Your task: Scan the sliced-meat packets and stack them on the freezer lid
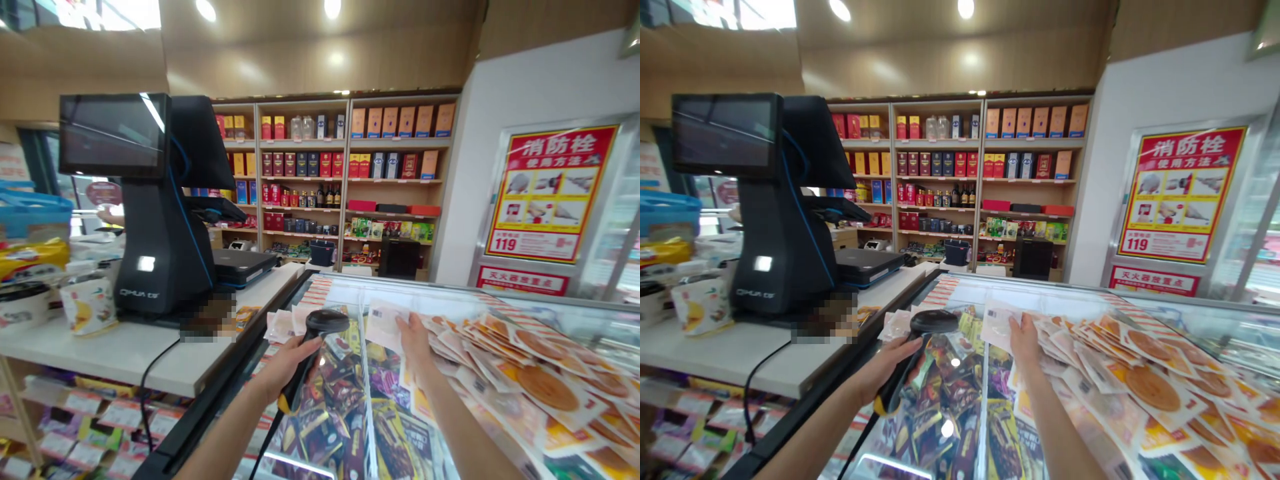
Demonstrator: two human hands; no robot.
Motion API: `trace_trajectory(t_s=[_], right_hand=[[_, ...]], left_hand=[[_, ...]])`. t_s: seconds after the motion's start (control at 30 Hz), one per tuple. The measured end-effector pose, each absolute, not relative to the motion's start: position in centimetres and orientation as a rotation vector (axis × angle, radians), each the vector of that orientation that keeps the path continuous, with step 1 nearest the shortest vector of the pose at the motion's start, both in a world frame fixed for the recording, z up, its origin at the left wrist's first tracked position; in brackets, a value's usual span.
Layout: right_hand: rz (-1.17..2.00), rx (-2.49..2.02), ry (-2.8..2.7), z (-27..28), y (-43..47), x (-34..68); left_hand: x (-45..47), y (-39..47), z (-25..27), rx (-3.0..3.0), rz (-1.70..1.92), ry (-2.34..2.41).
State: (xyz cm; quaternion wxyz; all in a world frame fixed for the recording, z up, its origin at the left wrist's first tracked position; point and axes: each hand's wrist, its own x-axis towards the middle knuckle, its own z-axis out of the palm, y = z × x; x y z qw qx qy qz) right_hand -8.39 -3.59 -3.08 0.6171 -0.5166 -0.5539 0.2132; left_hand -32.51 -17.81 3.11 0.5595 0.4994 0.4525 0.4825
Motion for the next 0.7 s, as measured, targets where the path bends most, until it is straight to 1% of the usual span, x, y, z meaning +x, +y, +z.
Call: trace_trajectory(t_s=[0.13,0.5,0.7], right_hand=[[0.519,-1.193,-1.273,-2.8,-3.7,-8.6],[0.457,-1.219,-1.291,-2.7,-4.0,-8.7],[0.485,-1.243,-1.292,-2.8,-4.3,-8.8]], left_hand=[[-32.7,-18.9,3.0,1.166,1.105,1.086],[-33.1,-19.3,3.6,1.213,1.038,1.04],[-34.1,-19.5,3.8,1.192,1.117,1.096]])
